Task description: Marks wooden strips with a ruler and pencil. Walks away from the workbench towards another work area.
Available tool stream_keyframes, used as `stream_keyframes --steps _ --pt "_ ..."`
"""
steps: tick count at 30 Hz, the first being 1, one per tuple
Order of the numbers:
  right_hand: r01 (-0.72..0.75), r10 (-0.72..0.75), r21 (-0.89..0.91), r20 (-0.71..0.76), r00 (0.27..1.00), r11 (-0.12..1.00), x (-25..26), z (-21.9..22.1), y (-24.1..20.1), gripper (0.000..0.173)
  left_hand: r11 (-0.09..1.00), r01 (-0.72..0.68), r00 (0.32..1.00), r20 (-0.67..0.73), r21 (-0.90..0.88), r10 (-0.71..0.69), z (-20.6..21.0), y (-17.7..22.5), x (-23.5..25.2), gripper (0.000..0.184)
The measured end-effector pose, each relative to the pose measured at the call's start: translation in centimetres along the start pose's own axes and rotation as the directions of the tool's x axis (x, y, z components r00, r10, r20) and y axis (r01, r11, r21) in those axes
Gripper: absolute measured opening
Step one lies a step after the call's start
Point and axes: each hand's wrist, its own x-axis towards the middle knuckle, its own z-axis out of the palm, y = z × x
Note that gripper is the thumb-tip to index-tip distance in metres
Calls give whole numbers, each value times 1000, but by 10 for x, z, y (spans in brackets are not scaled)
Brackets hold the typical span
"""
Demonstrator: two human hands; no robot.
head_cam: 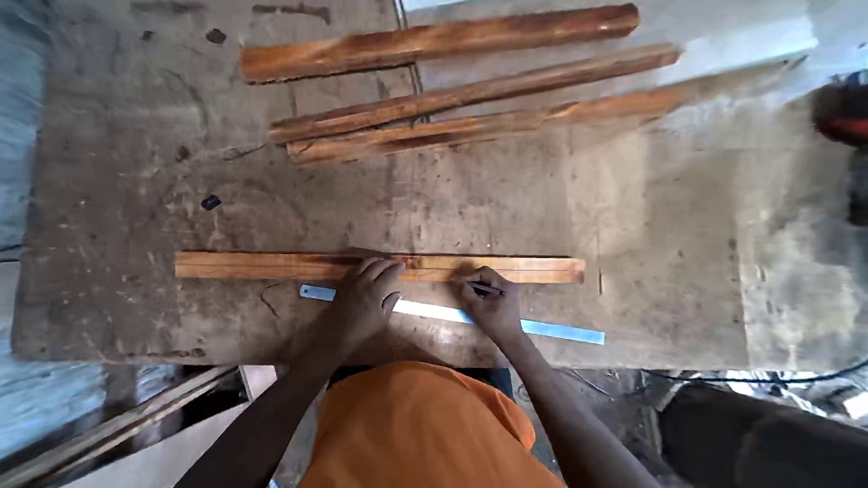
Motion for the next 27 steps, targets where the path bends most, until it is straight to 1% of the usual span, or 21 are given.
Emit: stream_keyframes --steps 3,5,7,10,13,15,17,19,21,24,26,27 --pt "-43 43 12 -48 998 999 -3 -25 16 6 999 -14 998 58 37 12 19 12 23 57" --pt "-54 53 -14 -67 996 998 -4 -41 26 6 997 7 995 94 74 -14 30 21 38 65" --pt "-73 74 15 -106 992 997 -3 -59 36 5 996 34 990 131 83 -45 38 32 50 69" --pt "-65 67 17 -126 990 998 -2 -83 51 6 994 45 989 139 95 -58 47 40 64 70" --pt "-102 111 59 -183 977 993 -5 -108 67 5 990 53 989 130 133 -71 56 45 70 70" --pt "-107 116 60 -181 977 992 -8 -121 74 5 988 55 991 111 147 -72 58 47 73 68" --pt "-101 111 64 -181 977 993 -11 -135 84 6 988 45 993 101 146 -60 58 47 74 66" --pt "-71 85 74 -218 972 995 -15 -149 96 7 991 23 994 102 135 -37 57 47 74 65" --pt "-84 90 36 -233 968 996 -15 -162 101 8 990 8 994 109 142 -24 56 45 76 64" --pt "-183 159 -40 -333 929 982 -14 -195 108 13 988 -18 989 150 154 -5 54 43 81 62" --pt "-234 197 -38 -418 887 971 -17 -218 108 18 988 -29 985 172 152 3 48 45 85 62" --pt "-235 203 -17 -447 871 972 -19 -225 101 19 990 -36 986 166 137 13 42 45 86 63"
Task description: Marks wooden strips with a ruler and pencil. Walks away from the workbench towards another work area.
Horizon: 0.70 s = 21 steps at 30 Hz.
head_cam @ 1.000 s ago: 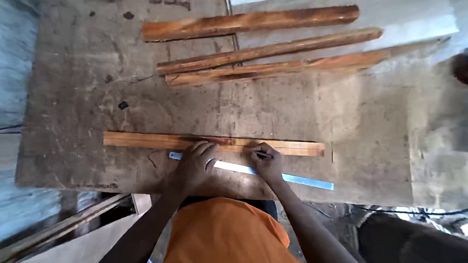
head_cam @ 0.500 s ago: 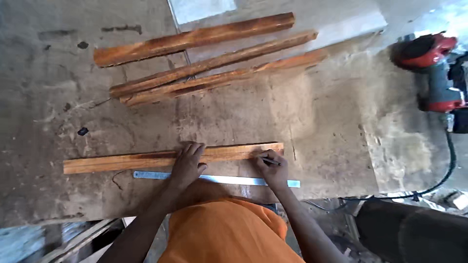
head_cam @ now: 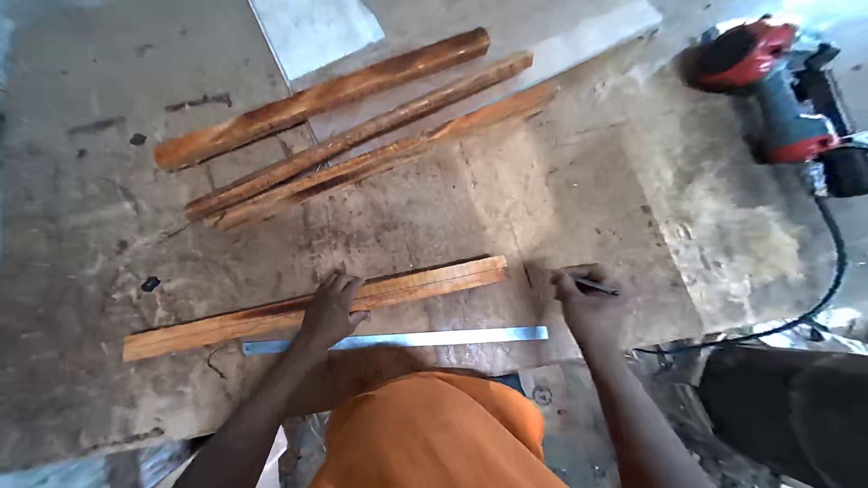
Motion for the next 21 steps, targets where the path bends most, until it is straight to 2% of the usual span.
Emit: stream_keyframes --steps 2,5,7,9,12,14,17,21 --pt "5 -1 62 -66 998 998 -9 -8 -13 16 998 -31 999 -15 -51 30 -26 2 0 63" --pt "-34 59 168 -144 988 985 -30 -3 -44 16 980 -87 996 -46 -182 80 -100 16 -4 65" --pt "-45 80 214 -157 984 976 -45 14 -61 18 945 -155 984 -130 -289 122 -152 22 -15 65" --pt "-4 37 230 -139 990 973 -57 37 -73 19 880 -233 961 -235 -413 144 -200 24 -26 66" --pt "76 -47 276 -108 993 958 -67 76 -80 19 689 -404 902 -387 -601 191 -261 23 -42 60" --pt "126 -95 310 -112 989 942 -69 97 -95 18 532 -565 814 -529 -630 238 -293 19 -55 54" --pt "175 -158 367 -77 984 913 -71 116 -116 17 284 -682 728 -663 -674 173 -327 7 -80 41" --pt "204 -236 439 20 971 875 -63 135 -119 14 115 -749 659 -751 -652 38 -345 -25 -102 35"
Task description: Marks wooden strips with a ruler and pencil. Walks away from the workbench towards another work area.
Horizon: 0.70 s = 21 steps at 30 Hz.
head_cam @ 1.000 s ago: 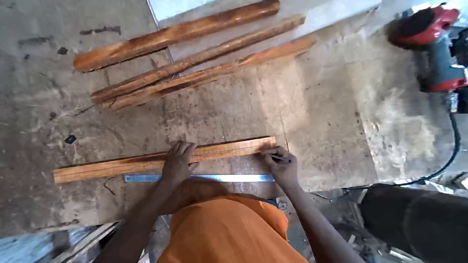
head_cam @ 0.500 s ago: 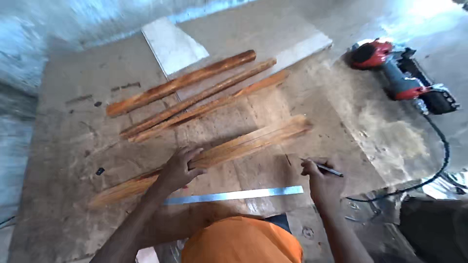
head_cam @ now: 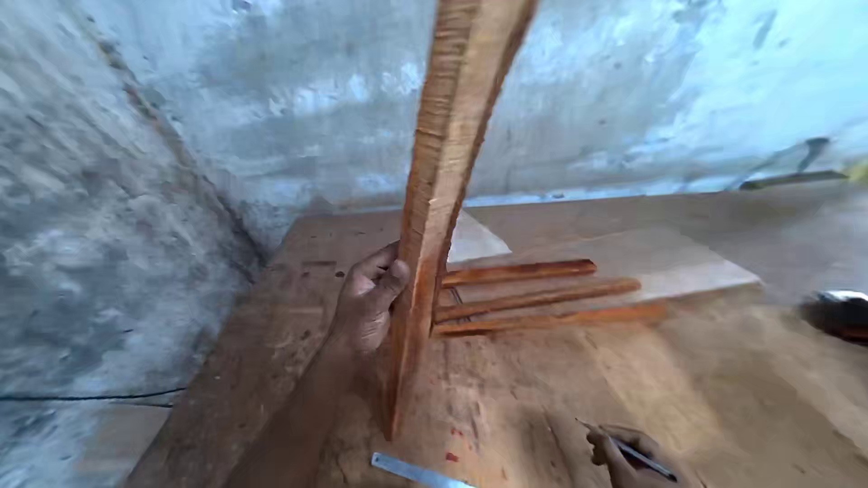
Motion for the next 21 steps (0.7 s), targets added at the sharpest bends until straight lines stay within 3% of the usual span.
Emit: stream_keyframes --steps 5,9,14,17,21 --pt "-5 5 -3 114 993 1000 8 30 -8 14 989 -80 984 -168 -122 59 -47 -8 -11 58" --pt "-42 63 -100 209 976 994 7 49 -17 18 978 -161 945 -305 -130 115 -71 -6 -23 60" --pt "-27 54 -129 214 975 991 6 68 -24 19 951 -275 905 -370 -140 208 -83 -23 -44 56" --pt "-52 80 -146 196 977 988 0 74 -29 17 967 -247 859 -447 69 251 -91 -30 -63 56" --pt "-101 136 -179 193 972 979 -13 69 -33 12 946 -181 734 -603 271 313 -108 -26 -84 45"
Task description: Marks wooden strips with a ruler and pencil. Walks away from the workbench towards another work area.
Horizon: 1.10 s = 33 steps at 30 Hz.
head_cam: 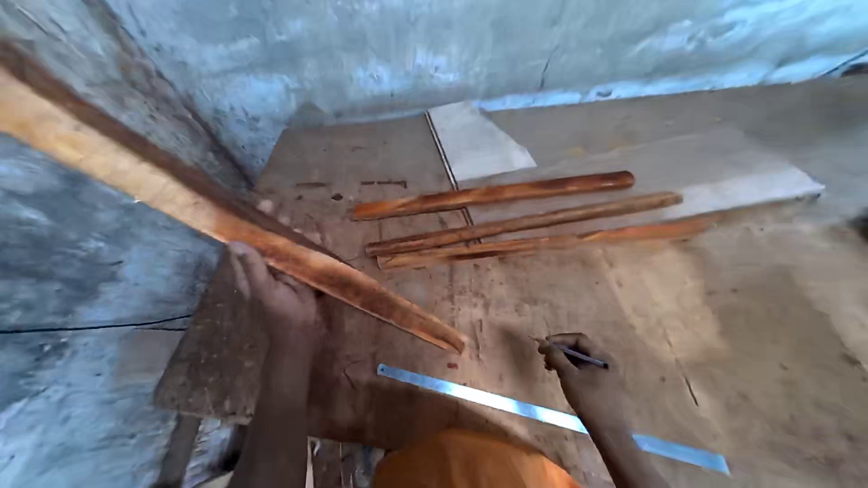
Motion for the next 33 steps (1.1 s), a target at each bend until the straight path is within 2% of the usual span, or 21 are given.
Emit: stream_keyframes --steps 3,6,10,13,16,18,21,22,24,25,26,29,31,33 --pt "-34 34 30 -21 999 999 -10 -1 14 9 1000 4 991 -135 -27 -7 -35 -12 6 49" --pt "-72 74 35 -44 996 997 -23 -8 25 9 999 39 954 -296 -21 -43 -68 -25 7 51" --pt "-98 103 52 -89 991 994 -34 -23 30 9 992 123 905 -410 -7 -115 -125 -58 -18 54" --pt "-138 139 19 -123 983 990 -38 -35 30 9 954 296 832 -504 48 -233 -163 -95 -59 55" --pt "-192 199 57 -160 967 980 -41 -44 20 7 845 533 698 -587 46 -409 -148 -112 -120 39" --pt "-195 215 129 -172 961 972 -41 -47 17 7 753 658 643 -532 17 -550 -122 -119 -160 30" --pt "-182 216 182 -183 959 966 -41 -52 16 11 581 814 543 -352 -5 -762 -94 -134 -209 39" --pt "-185 219 183 -187 958 966 -42 -54 16 11 480 874 479 -292 71 -828 -87 -138 -221 41" --pt "-203 237 176 -199 951 963 -46 -59 17 11 188 916 260 -166 355 -951 -74 -139 -230 43" --pt "-223 257 175 -202 945 959 -49 -62 17 11 88 856 162 -104 509 -981 -67 -139 -232 41" --pt "-241 276 180 -209 938 954 -52 -63 17 12 58 778 106 -40 625 -994 -60 -138 -233 37" --pt "-290 355 267 -241 903 919 -65 -65 17 10 205 522 102 178 828 -979 -46 -135 -241 32" --pt "-329 439 391 -235 867 859 -74 -65 14 9 321 408 114 301 855 -947 -37 -136 -247 31" --pt "-290 452 511 -227 863 809 -84 -63 15 17 397 342 114 382 852 -917 -25 -137 -254 32"
